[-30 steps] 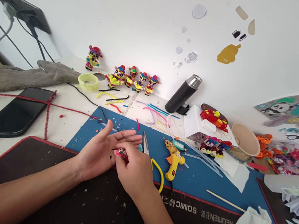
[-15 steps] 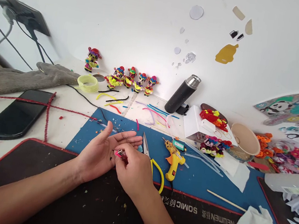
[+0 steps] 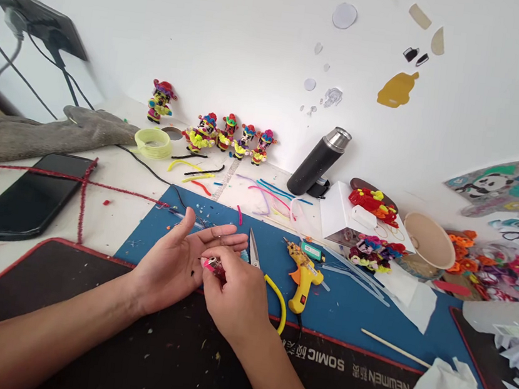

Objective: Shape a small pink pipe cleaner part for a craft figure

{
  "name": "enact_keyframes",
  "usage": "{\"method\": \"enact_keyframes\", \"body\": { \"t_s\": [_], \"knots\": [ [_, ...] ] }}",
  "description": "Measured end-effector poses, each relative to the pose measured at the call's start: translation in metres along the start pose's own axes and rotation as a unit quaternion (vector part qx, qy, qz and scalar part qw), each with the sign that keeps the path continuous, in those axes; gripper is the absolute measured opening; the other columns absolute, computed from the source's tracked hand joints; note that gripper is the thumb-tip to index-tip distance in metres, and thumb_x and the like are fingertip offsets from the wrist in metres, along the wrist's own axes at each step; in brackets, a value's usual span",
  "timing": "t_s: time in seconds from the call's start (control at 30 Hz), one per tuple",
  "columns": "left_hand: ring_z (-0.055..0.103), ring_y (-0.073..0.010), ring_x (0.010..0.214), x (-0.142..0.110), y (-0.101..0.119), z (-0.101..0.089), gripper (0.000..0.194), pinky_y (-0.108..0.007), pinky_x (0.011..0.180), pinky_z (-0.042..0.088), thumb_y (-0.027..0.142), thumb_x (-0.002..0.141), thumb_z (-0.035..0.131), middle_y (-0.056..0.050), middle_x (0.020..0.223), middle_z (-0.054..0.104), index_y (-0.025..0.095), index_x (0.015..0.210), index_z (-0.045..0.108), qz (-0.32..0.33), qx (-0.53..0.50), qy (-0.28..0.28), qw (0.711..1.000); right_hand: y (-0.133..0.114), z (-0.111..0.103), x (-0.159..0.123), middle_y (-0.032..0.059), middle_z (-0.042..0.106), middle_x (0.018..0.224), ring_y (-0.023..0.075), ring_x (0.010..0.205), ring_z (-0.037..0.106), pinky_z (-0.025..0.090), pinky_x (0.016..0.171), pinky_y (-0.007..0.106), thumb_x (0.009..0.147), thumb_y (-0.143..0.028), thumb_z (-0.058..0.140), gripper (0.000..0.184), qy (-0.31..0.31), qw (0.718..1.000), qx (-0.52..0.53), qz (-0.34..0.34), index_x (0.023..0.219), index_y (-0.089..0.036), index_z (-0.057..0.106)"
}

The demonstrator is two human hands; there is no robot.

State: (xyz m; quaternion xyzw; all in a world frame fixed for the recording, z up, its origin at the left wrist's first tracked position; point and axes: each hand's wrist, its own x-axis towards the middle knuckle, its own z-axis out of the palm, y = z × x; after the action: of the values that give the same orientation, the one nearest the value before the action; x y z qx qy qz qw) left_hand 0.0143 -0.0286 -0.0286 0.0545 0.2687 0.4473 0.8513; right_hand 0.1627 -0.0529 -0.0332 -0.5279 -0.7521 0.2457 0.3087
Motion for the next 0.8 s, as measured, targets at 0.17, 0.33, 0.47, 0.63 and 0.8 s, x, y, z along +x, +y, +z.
{"method": "enact_keyframes", "body": {
  "t_s": [0.17, 0.33, 0.47, 0.63, 0.8],
  "knots": [
    [0.064, -0.0331, 0.133, 0.0015, 0.0019, -0.0007, 0.068, -0.042, 0.114, 0.048, 0.065, 0.106, 0.037, -0.024, 0.134, 0.071, 0.009, 0.121, 0.073, 0.017, -0.018, -0.001, 1.0, 0.0002, -0.0028, 0.0006, 0.0008, 0.082, 0.087, 0.0178, 0.069, 0.074, 0.052, 0.065, 0.026, 0.095, -0.021, 0.064, 0.015, -0.01, 1.0, -0.014, -0.003, 0.102, -0.025, 0.076],
    [0.062, -0.0349, 0.135, 0.0019, 0.0032, 0.0015, 0.071, -0.045, 0.119, 0.045, 0.067, 0.105, 0.036, -0.025, 0.137, 0.07, 0.008, 0.121, 0.072, 0.021, -0.022, 0.006, 1.0, 0.0008, -0.0023, 0.0008, 0.0002, 0.082, 0.087, 0.0179, 0.07, 0.074, 0.05, 0.066, 0.026, 0.093, -0.017, 0.064, 0.018, -0.011, 0.999, -0.025, -0.017, 0.103, -0.025, 0.076],
    [0.063, -0.0356, 0.133, 0.0004, 0.0026, 0.0015, 0.073, -0.046, 0.117, 0.047, 0.067, 0.105, 0.035, -0.026, 0.138, 0.069, 0.007, 0.118, 0.073, 0.018, -0.008, 0.008, 1.0, 0.0003, -0.0018, 0.0006, 0.0003, 0.082, 0.087, 0.0183, 0.069, 0.073, 0.049, 0.065, 0.026, 0.092, -0.017, 0.063, 0.019, -0.016, 0.999, -0.032, -0.014, 0.104, -0.026, 0.076],
    [0.062, -0.0362, 0.135, -0.0003, 0.0022, 0.001, 0.074, -0.046, 0.115, 0.048, 0.068, 0.105, 0.035, -0.026, 0.137, 0.07, 0.006, 0.119, 0.073, 0.01, -0.002, 0.0, 1.0, 0.0001, -0.0015, -0.0001, 0.0002, 0.082, 0.088, 0.0185, 0.07, 0.073, 0.049, 0.067, 0.027, 0.09, -0.015, 0.063, 0.022, -0.022, 0.999, -0.032, -0.008, 0.105, -0.025, 0.076],
    [0.062, -0.0355, 0.135, -0.0001, 0.001, 0.0012, 0.074, -0.045, 0.114, 0.048, 0.068, 0.105, 0.033, -0.024, 0.139, 0.069, 0.007, 0.116, 0.074, 0.012, 0.006, -0.002, 1.0, 0.0005, -0.0007, -0.0002, -0.0004, 0.081, 0.083, 0.0178, 0.067, 0.072, 0.046, 0.065, 0.026, 0.09, -0.014, 0.063, 0.019, -0.023, 0.999, -0.042, -0.007, 0.101, -0.024, 0.075]
  ]
}}
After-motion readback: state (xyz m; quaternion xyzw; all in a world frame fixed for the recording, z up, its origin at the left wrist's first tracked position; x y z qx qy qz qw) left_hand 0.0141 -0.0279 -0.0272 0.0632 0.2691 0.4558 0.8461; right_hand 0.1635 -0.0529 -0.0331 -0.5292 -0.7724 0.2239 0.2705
